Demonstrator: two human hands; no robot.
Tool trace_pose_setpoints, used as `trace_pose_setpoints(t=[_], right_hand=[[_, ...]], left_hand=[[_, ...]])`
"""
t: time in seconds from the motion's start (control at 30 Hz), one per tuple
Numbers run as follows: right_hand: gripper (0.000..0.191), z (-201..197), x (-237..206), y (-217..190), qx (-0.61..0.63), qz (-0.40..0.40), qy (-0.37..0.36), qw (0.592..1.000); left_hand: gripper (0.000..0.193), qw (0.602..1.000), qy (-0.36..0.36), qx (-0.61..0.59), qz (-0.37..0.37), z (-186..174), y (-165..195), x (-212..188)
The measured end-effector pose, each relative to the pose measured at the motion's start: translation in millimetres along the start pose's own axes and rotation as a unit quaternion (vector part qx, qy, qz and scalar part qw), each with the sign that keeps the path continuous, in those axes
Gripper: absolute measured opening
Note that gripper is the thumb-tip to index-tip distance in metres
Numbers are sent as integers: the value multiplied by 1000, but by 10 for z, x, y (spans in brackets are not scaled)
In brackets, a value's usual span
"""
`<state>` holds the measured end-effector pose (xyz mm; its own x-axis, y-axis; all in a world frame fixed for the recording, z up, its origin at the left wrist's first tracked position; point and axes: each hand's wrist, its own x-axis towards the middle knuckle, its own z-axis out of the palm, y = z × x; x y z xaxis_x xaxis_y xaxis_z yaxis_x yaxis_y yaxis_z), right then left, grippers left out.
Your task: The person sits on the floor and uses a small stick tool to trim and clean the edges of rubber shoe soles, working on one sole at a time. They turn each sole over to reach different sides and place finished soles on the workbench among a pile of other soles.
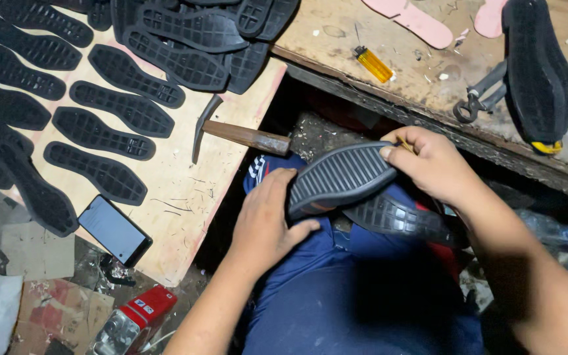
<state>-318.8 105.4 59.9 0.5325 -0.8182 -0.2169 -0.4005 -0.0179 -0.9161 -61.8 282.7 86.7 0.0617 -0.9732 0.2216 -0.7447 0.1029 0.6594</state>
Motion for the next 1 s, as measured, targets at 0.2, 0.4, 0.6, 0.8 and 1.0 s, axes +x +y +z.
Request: trace_pose_setpoints(t=[0.2,0.4,0.6,0.8,1.0], right_hand=[[27,-177,25,812,24,146,3,989],[23,-187,-89,998,117,166,14,979],[20,-188,-91,902,117,177,23,977],[20,-175,-97,857,90,194,32,976],[20,-167,-56,920,127,160,10,979]], left_hand=[[53,995,-24,-91,28,149,-316,73],[43,978,-98,-182,-4,129,-441,170],[43,970,-103,-219,-22,151,-509,217],[43,968,-84,-231,-50,212,-570,235],[43,974,-54,-217,-16,224,-570,203]])
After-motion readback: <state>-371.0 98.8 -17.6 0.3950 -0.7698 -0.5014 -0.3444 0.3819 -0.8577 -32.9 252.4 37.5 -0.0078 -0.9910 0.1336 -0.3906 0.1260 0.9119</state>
